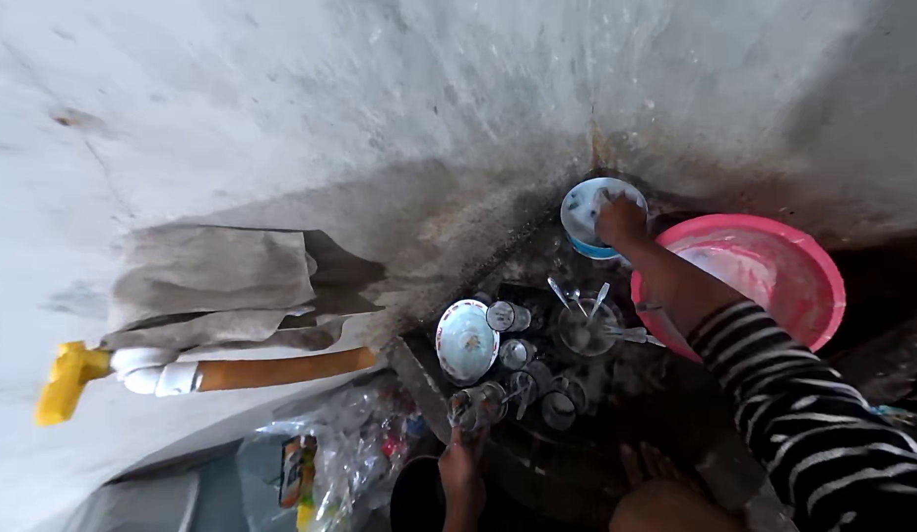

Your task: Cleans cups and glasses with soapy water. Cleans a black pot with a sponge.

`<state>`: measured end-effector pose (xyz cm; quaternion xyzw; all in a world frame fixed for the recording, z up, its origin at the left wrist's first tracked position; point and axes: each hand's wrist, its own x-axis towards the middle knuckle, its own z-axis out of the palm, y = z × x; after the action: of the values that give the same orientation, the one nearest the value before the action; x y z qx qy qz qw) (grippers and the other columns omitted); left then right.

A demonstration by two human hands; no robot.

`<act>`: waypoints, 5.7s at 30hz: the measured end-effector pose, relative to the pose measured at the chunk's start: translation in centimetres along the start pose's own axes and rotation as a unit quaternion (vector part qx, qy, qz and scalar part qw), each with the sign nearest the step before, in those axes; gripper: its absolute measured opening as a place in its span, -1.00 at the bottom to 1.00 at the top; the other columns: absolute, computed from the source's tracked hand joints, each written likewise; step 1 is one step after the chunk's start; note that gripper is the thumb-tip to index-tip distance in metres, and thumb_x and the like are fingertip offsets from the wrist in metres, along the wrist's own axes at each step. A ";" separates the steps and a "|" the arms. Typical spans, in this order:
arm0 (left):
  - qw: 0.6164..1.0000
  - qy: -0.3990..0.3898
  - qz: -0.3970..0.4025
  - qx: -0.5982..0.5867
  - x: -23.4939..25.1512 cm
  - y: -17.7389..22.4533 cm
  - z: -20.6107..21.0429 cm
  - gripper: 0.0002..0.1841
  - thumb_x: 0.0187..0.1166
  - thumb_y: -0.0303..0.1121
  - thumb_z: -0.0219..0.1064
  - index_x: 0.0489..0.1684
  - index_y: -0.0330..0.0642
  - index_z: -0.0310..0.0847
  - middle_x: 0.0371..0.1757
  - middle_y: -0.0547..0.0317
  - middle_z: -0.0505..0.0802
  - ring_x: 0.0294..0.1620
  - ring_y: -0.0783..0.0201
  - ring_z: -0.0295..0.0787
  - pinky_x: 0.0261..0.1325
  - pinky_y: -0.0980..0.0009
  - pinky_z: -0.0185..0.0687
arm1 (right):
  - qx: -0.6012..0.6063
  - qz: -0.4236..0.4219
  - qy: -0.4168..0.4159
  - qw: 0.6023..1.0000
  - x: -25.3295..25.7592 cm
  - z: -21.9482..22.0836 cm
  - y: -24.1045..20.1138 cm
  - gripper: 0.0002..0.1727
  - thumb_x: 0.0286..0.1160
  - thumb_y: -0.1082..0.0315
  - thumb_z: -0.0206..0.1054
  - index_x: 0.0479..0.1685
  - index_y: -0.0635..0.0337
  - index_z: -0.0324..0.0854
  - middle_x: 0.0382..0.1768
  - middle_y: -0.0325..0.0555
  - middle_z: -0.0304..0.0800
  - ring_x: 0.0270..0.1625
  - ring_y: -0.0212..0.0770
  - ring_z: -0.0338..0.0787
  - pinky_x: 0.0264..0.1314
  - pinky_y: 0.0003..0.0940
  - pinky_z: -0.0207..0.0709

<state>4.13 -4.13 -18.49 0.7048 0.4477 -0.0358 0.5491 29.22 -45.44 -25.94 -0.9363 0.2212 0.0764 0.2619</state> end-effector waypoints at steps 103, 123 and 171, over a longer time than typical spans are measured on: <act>0.906 -0.362 0.177 0.132 -4.6 16.9 16.4 -0.49 0.84 0.06 0.02 -0.37 -0.15 0.64 -0.62 0.29 0.62 -0.60 0.40 0.53 -0.40 0.44 0.59 | 0.343 -0.123 0.020 0.931 -15.6 -5.2 -2.0 -0.55 0.61 0.01 0.43 0.39 -0.06 0.67 0.03 -0.02 0.88 0.01 -0.03 0.87 0.13 0.17 0.72; 0.716 -0.165 0.262 0.626 7.4 15.0 24.9 -0.37 0.85 0.07 -0.10 0.18 -0.36 0.71 0.29 -0.32 0.78 0.42 -0.24 0.66 0.45 -0.31 0.42 | -0.115 -0.172 -0.207 0.956 -19.6 5.9 0.0 -0.63 0.70 0.58 0.01 0.35 0.53 0.55 0.19 0.48 0.74 0.36 0.45 0.68 0.51 0.40 0.38; 0.697 -0.372 0.457 0.409 1.7 4.6 30.0 -0.74 0.62 -0.25 0.41 0.13 -0.16 0.79 0.09 0.03 0.90 0.18 0.12 0.83 0.40 0.05 0.66 | -0.077 -0.264 -0.176 0.945 -20.3 7.5 2.3 -0.73 0.71 0.53 0.08 0.13 0.41 0.68 0.06 0.38 0.79 0.23 0.40 0.76 0.26 0.38 0.58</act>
<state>21.50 -27.25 -27.82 0.9071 -0.2291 -0.2186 0.2773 9.90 -35.65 -28.14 -0.9502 -0.0905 0.1847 0.2343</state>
